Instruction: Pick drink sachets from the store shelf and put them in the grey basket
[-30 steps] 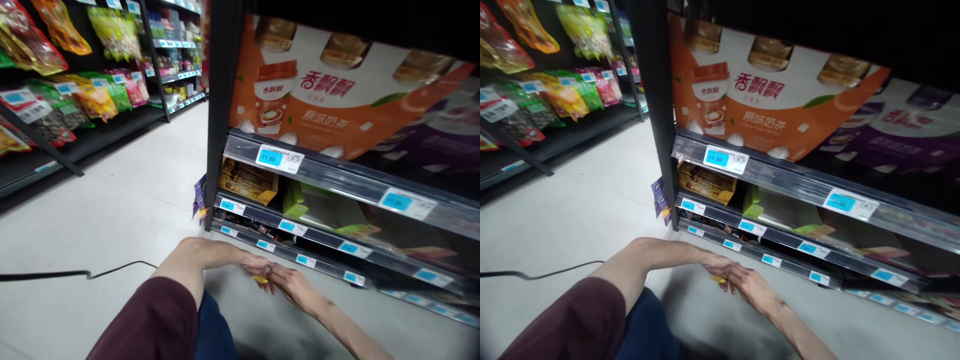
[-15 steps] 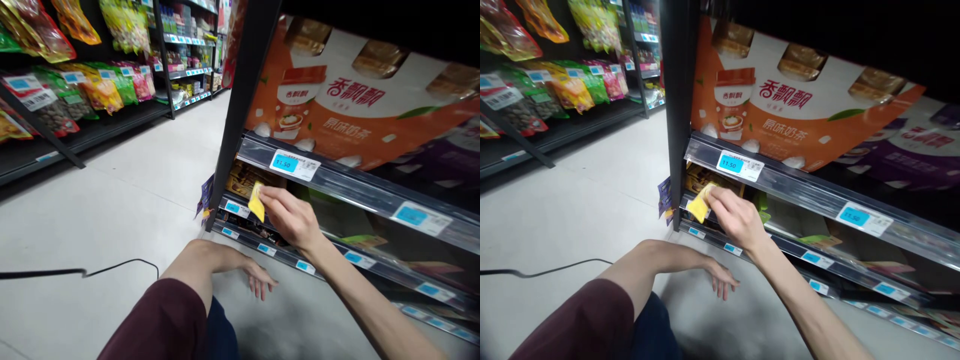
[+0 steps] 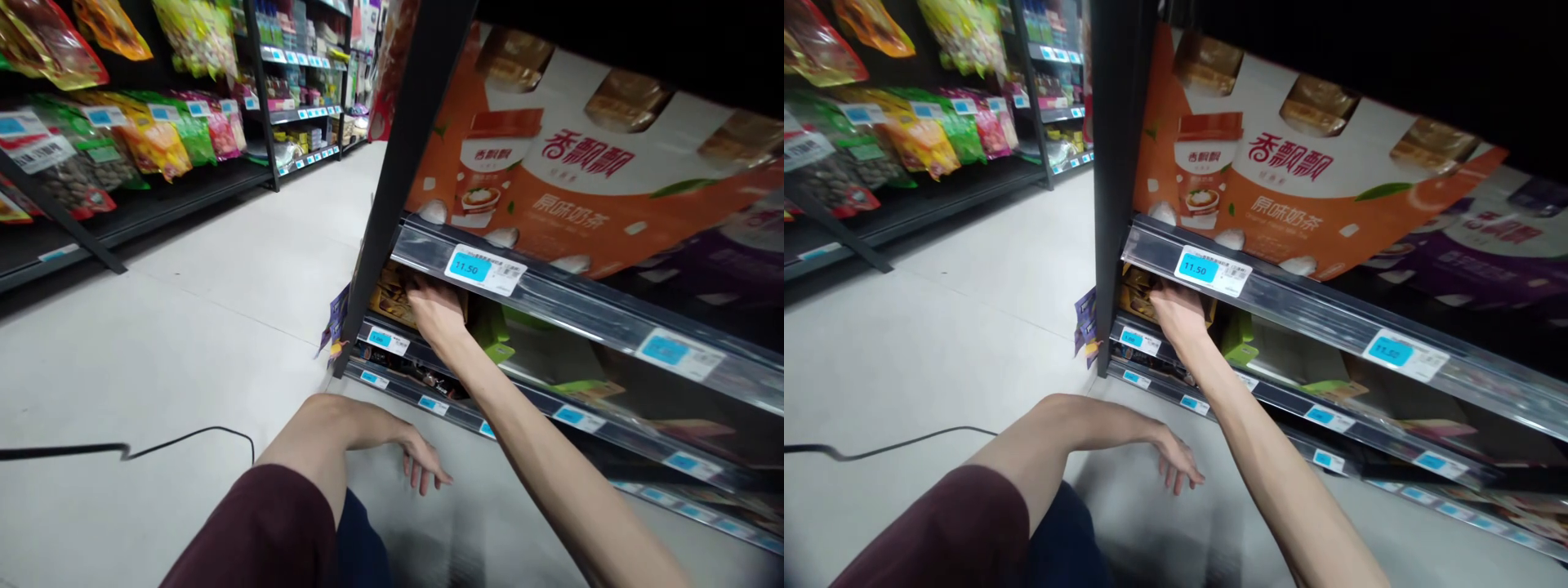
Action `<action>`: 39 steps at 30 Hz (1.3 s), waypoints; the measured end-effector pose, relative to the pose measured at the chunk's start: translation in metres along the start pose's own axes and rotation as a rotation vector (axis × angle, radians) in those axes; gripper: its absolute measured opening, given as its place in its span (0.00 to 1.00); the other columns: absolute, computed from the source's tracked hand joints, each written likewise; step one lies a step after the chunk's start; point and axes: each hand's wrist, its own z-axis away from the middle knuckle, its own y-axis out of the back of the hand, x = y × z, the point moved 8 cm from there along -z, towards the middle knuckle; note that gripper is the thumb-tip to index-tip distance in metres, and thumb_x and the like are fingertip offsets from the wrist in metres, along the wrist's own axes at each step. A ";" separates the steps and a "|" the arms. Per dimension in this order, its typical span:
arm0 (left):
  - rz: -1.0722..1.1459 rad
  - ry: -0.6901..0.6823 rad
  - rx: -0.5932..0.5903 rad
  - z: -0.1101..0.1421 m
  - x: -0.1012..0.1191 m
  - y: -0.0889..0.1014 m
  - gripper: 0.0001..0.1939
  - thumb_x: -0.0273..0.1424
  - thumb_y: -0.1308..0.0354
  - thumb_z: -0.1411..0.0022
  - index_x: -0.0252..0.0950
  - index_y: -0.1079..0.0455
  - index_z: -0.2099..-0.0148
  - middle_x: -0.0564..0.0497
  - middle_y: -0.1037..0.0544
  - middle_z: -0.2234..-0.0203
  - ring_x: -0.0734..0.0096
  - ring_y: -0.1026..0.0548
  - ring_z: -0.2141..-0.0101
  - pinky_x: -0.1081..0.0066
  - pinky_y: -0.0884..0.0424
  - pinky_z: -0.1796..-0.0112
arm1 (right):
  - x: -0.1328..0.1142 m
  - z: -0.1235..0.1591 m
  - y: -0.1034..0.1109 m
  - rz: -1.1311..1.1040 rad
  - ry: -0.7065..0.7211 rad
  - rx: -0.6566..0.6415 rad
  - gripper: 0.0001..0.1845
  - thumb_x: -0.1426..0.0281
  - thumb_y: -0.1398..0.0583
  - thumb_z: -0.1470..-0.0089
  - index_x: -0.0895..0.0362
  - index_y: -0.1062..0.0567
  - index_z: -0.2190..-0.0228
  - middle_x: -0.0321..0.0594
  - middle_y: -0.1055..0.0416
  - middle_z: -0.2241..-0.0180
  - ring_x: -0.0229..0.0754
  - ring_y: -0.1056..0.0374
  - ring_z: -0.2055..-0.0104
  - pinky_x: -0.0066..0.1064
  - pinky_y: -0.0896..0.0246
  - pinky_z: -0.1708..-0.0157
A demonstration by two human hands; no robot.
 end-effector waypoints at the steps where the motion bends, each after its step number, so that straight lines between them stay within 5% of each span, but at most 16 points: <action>1: -0.111 0.155 -0.100 -0.006 -0.009 -0.005 0.17 0.48 0.38 0.51 0.39 0.27 0.78 0.46 0.24 0.84 0.52 0.25 0.79 0.46 0.28 0.66 | 0.001 -0.004 -0.003 -0.012 -0.020 -0.003 0.22 0.81 0.53 0.42 0.64 0.26 0.51 0.61 0.30 0.51 0.59 0.31 0.52 0.44 0.36 0.56; 3: -0.244 0.332 -0.212 -0.013 -0.018 -0.007 0.19 0.49 0.42 0.47 0.40 0.29 0.78 0.45 0.22 0.80 0.52 0.24 0.76 0.47 0.28 0.65 | 0.006 -0.011 -0.009 -0.062 -0.063 -0.001 0.22 0.79 0.54 0.39 0.64 0.27 0.49 0.59 0.29 0.50 0.58 0.33 0.49 0.44 0.38 0.51; 8: -0.294 0.270 -0.234 -0.012 -0.010 -0.009 0.20 0.51 0.45 0.45 0.41 0.31 0.76 0.47 0.23 0.81 0.52 0.23 0.75 0.51 0.27 0.68 | 0.012 -0.006 -0.013 -0.243 -0.007 0.062 0.22 0.70 0.53 0.35 0.58 0.31 0.45 0.50 0.30 0.47 0.52 0.35 0.46 0.40 0.41 0.46; 13: -0.308 0.170 -0.194 0.000 -0.007 -0.013 0.20 0.52 0.43 0.48 0.42 0.32 0.78 0.49 0.27 0.85 0.54 0.25 0.80 0.56 0.29 0.73 | 0.007 0.022 -0.006 -0.307 0.029 -0.024 0.26 0.61 0.58 0.32 0.58 0.32 0.44 0.49 0.30 0.47 0.50 0.34 0.46 0.37 0.39 0.49; 19: -0.294 0.323 -0.239 0.007 -0.027 -0.017 0.18 0.48 0.48 0.42 0.41 0.30 0.74 0.47 0.23 0.80 0.54 0.24 0.76 0.52 0.29 0.65 | -0.011 0.091 0.020 -0.296 0.285 0.108 0.24 0.63 0.52 0.34 0.60 0.36 0.42 0.51 0.41 0.38 0.53 0.48 0.36 0.49 0.53 0.38; 27: -0.408 0.443 -0.252 0.024 -0.035 -0.015 0.17 0.46 0.50 0.40 0.39 0.31 0.68 0.46 0.23 0.79 0.59 0.25 0.74 0.56 0.30 0.63 | 0.002 0.186 -0.015 -0.275 0.430 0.042 0.21 0.66 0.51 0.34 0.61 0.32 0.46 0.48 0.38 0.40 0.51 0.46 0.36 0.48 0.55 0.36; 32: -0.535 0.386 -0.241 0.029 -0.020 -0.016 0.21 0.44 0.51 0.39 0.32 0.30 0.55 0.41 0.21 0.66 0.63 0.25 0.70 0.66 0.31 0.68 | 0.009 0.223 -0.016 -0.223 0.571 -0.017 0.20 0.68 0.48 0.37 0.61 0.32 0.46 0.46 0.37 0.41 0.49 0.45 0.37 0.43 0.56 0.36; 36: -0.597 0.264 -0.322 0.019 -0.012 -0.014 0.27 0.48 0.51 0.40 0.31 0.34 0.49 0.41 0.23 0.61 0.63 0.25 0.64 0.70 0.34 0.68 | 0.048 0.263 -0.002 -0.213 0.554 -0.070 0.20 0.73 0.52 0.35 0.59 0.33 0.45 0.44 0.36 0.41 0.46 0.45 0.37 0.41 0.55 0.37; 39: -0.546 0.283 -0.291 0.007 -0.023 -0.003 0.29 0.50 0.46 0.46 0.32 0.33 0.50 0.45 0.23 0.66 0.64 0.26 0.68 0.70 0.34 0.69 | 0.106 0.308 0.013 -0.260 0.308 -0.087 0.19 0.72 0.53 0.34 0.58 0.33 0.46 0.46 0.34 0.43 0.46 0.44 0.38 0.43 0.48 0.41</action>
